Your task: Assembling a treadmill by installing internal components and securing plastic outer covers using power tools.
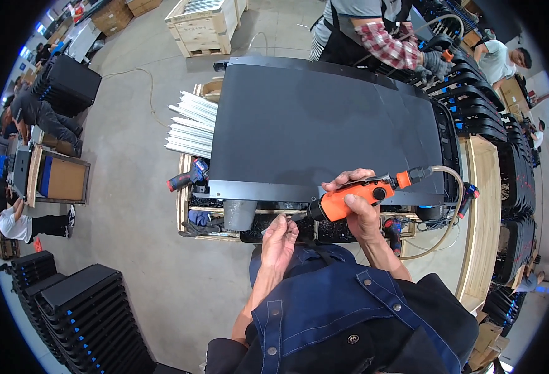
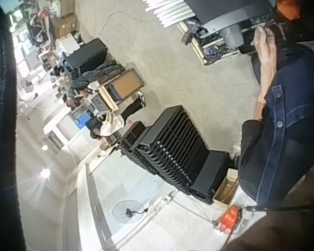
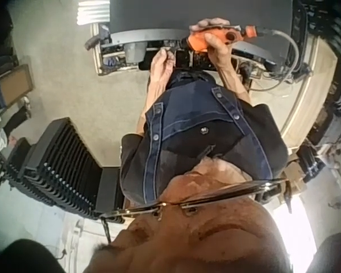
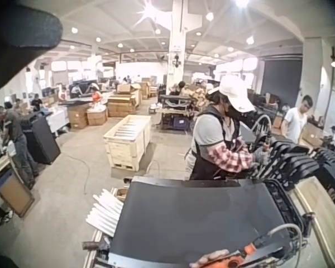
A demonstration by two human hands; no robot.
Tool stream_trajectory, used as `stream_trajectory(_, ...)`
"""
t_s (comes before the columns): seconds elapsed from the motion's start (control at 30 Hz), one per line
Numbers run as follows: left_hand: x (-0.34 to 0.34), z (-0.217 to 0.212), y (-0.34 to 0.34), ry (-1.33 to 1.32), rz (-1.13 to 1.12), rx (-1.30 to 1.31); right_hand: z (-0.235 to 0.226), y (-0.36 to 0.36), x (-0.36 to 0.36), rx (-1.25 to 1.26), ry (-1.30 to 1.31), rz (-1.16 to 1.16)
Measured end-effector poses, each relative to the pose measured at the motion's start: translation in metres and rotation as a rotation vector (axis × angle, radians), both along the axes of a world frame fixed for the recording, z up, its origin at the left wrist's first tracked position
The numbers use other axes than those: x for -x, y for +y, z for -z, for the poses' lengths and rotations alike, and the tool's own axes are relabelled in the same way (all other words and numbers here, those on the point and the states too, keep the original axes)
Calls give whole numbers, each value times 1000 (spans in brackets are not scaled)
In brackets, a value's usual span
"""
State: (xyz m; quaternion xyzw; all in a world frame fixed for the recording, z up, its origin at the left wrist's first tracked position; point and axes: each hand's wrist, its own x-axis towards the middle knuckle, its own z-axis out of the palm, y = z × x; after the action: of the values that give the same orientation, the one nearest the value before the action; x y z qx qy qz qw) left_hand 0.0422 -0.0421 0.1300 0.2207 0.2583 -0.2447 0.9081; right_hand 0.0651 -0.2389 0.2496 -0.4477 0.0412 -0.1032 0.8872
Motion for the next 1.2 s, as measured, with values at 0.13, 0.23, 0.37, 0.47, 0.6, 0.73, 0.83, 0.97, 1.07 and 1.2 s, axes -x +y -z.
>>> stream_trajectory(0.13,-13,-19,14,-66,-36,-321,3,28,-6,0,-52,-17)
stream_trajectory(0.23,-32,-16,42,-4,-22,-169,0,61,-19,139,-165,-10)
stream_trajectory(0.37,-64,-4,73,132,-79,106,-4,119,-56,308,-270,-65)
stream_trajectory(0.47,-96,-1,93,260,-142,220,-5,160,-85,466,-310,-128)
stream_trajectory(0.6,-113,10,114,229,-55,382,-12,190,-117,834,-340,-238)
stream_trajectory(0.73,-113,11,122,191,-5,416,-20,210,-132,847,-271,-273)
stream_trajectory(0.83,-115,11,125,214,1,356,-25,221,-131,917,-270,-288)
stream_trajectory(0.97,-115,4,128,285,5,298,-26,230,-131,948,-261,-299)
stream_trajectory(1.07,-117,11,132,288,33,303,-20,232,-136,994,-276,-302)
stream_trajectory(1.2,-101,7,145,199,112,281,-11,231,-155,968,-317,-430)
